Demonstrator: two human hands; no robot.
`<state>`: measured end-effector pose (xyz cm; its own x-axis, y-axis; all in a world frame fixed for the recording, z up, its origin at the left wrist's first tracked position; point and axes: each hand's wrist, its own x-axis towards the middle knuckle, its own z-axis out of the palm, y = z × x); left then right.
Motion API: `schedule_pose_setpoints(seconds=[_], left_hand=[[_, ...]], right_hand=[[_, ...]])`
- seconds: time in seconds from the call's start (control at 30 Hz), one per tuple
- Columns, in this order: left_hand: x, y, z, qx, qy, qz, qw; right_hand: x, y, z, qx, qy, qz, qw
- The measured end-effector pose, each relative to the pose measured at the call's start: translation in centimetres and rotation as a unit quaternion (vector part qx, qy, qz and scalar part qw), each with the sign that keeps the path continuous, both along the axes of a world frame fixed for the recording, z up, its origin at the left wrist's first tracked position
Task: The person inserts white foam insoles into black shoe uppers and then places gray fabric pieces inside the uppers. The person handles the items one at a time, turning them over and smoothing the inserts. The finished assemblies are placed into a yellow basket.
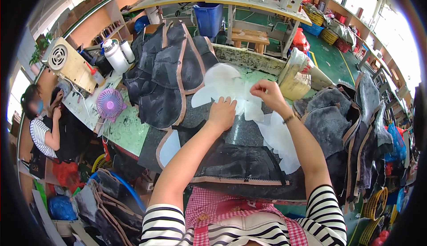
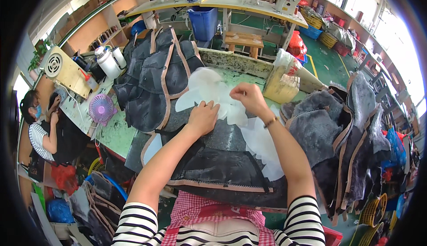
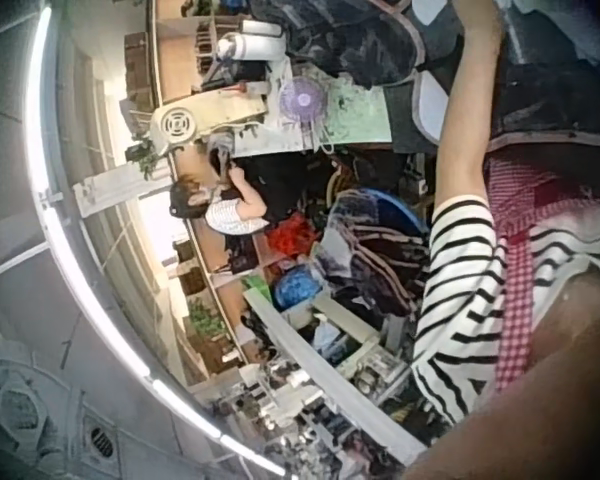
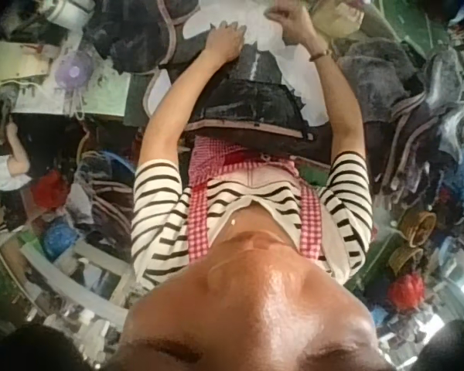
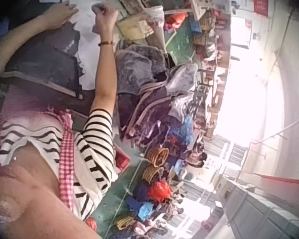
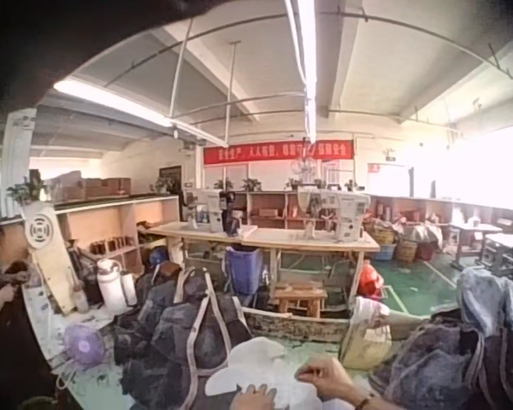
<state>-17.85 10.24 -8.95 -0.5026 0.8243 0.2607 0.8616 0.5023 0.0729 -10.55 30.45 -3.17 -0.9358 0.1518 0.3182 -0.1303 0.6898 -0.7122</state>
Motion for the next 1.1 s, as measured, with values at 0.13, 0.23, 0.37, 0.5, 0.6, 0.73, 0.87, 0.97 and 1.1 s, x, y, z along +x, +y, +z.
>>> schedule_pose_setpoints(seconds=[0.13, 0.23, 0.37, 0.5, 0.6, 0.73, 0.87, 0.97, 1.1], left_hand=[[-0.4, 0.1, -0.7, 0.008, -0.015, 0.000, 1.000], [-0.5, 0.5, -0.6, -0.016, 0.009, 0.012, 1.000], [-0.4, 0.9, -0.9, -0.023, 0.027, 0.016, 0.999], [-0.2, 1.4, 0.9, -0.026, -0.067, 0.025, 0.997], [-0.8, 2.6, 2.5, -0.086, -0.122, 0.040, 0.988], [-1.5, 2.5, 2.6, -0.131, -0.160, 0.059, 0.977], [-1.2, 2.9, 2.0, -0.100, -0.163, 0.050, 0.980], [-1.2, 2.8, 1.4, -0.087, -0.165, 0.060, 0.981], [-4.1, 0.9, 0.0, -0.020, -0.158, -0.008, 0.987]], right_hand=[[4.6, -0.8, 3.5, -0.145, 0.094, 0.001, 0.985], [4.6, 1.6, 3.8, -0.109, -0.021, -0.064, 0.992], [0.8, 4.5, -2.3, -0.061, -0.051, -0.092, 0.993], [-4.5, 5.6, -7.2, 0.022, -0.152, -0.096, 0.983], [-6.9, 5.7, -10.8, -0.015, -0.088, -0.160, 0.983], [-6.1, 2.4, -5.7, -0.023, -0.120, -0.123, 0.985], [-1.7, 1.4, -2.8, 0.017, 0.031, 0.036, 0.999], [2.9, -0.3, 1.5, -0.170, 0.118, 0.064, 0.976], [7.7, 0.3, 5.2, -0.225, 0.115, 0.023, 0.967]])
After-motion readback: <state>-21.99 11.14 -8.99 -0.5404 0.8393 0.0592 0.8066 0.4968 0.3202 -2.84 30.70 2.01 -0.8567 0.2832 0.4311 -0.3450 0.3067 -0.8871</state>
